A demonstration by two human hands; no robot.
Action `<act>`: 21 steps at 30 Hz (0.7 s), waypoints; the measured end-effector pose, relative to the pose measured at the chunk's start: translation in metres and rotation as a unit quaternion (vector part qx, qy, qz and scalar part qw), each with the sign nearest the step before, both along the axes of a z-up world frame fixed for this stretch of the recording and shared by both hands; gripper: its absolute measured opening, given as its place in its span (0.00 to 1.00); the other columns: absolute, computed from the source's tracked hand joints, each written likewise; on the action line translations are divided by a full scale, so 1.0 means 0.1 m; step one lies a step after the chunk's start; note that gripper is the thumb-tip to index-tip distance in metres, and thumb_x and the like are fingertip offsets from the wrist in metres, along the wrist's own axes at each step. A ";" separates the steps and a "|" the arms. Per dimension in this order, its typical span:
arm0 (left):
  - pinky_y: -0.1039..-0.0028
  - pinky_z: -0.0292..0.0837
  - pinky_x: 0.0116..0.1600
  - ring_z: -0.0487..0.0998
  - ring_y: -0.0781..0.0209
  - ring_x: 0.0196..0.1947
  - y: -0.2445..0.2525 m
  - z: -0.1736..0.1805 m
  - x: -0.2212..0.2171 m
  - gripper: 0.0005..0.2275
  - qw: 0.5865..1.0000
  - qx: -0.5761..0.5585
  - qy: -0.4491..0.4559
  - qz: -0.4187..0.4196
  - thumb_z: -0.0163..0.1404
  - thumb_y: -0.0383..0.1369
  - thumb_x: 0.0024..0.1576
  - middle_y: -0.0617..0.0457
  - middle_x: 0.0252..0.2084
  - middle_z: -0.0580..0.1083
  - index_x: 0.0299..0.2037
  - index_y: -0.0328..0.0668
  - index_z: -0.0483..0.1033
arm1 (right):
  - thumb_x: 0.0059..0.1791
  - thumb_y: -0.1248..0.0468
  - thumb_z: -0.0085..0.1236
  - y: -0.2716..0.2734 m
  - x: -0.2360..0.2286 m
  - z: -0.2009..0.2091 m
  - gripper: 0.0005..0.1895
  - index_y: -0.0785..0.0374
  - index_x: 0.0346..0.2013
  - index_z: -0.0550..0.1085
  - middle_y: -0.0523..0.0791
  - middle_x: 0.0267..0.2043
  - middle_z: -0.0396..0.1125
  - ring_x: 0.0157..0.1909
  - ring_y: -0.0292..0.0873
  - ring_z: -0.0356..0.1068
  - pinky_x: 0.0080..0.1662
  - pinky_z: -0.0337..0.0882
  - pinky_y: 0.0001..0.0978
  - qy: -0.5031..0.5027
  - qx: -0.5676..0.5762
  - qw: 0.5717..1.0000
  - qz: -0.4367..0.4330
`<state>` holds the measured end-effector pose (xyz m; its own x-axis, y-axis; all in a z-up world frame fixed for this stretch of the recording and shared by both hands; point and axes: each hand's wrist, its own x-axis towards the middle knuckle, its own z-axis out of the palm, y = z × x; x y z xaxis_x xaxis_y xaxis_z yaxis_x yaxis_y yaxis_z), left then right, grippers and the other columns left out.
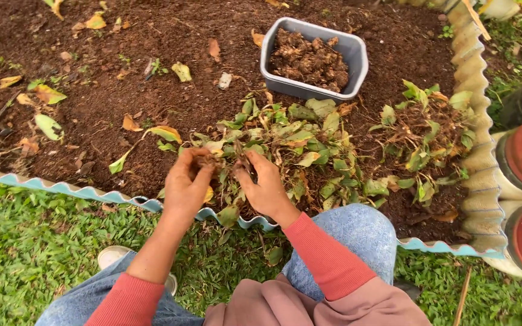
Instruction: Pruning dead leaves and cleaning roots from harvested tubers in a raised garden bed.
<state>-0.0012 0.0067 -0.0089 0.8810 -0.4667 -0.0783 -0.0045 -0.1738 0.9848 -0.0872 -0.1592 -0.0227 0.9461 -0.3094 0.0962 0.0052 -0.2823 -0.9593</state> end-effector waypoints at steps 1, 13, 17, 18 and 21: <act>0.80 0.72 0.39 0.74 0.72 0.36 0.04 -0.01 0.03 0.09 1.000 -0.001 0.002 -0.012 0.49 0.25 0.61 0.56 0.39 0.74 0.50 0.36 0.69 | 0.52 0.67 0.54 -0.01 0.04 -0.02 0.10 0.68 0.47 0.71 0.50 0.40 0.67 0.41 0.49 0.68 0.48 0.71 0.39 0.002 -0.001 1.000 -0.012; 0.77 0.66 0.44 0.71 0.66 0.39 0.00 -0.12 0.04 0.16 0.989 -0.049 0.140 0.002 0.43 0.30 0.71 0.51 0.48 0.76 0.66 0.33 0.75 | 0.46 0.51 0.64 -0.06 0.02 0.06 0.24 0.63 0.49 0.73 0.48 0.38 0.73 0.39 0.47 0.75 0.44 0.73 0.38 -0.024 -0.003 1.000 -0.013; 0.68 0.74 0.55 0.76 0.59 0.50 -0.11 0.12 -0.03 0.18 0.979 -0.078 0.189 -0.024 0.39 0.34 0.69 0.47 0.56 0.74 0.65 0.33 0.69 | 0.48 0.52 0.63 -0.17 0.06 -0.31 0.22 0.63 0.50 0.75 0.48 0.38 0.73 0.38 0.45 0.74 0.44 0.73 0.37 0.022 0.040 0.999 0.028; 0.68 0.74 0.56 0.76 0.58 0.52 -0.15 0.21 -0.04 0.19 0.978 -0.051 0.200 -0.034 0.39 0.34 0.67 0.48 0.58 0.74 0.66 0.35 0.68 | 0.50 0.53 0.62 -0.22 0.10 -0.45 0.21 0.64 0.51 0.76 0.47 0.41 0.73 0.41 0.44 0.74 0.47 0.73 0.37 0.023 0.101 0.994 0.041; 0.71 0.73 0.54 0.78 0.57 0.53 -0.13 0.34 -0.03 0.21 0.982 -0.035 0.184 -0.028 0.38 0.34 0.64 0.52 0.59 0.72 0.69 0.47 0.61 | 0.50 0.56 0.56 -0.54 0.16 -0.19 0.14 0.58 0.46 0.75 0.43 0.36 0.76 0.34 0.35 0.74 0.40 0.74 0.29 0.162 0.429 0.888 -0.036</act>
<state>-0.0040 -0.0065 0.0253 0.7720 -0.5294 -0.3517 0.3455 -0.1148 0.9314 -0.0708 -0.2129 -0.0418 0.8556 -0.1990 -0.4778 -0.2983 0.5649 -0.7694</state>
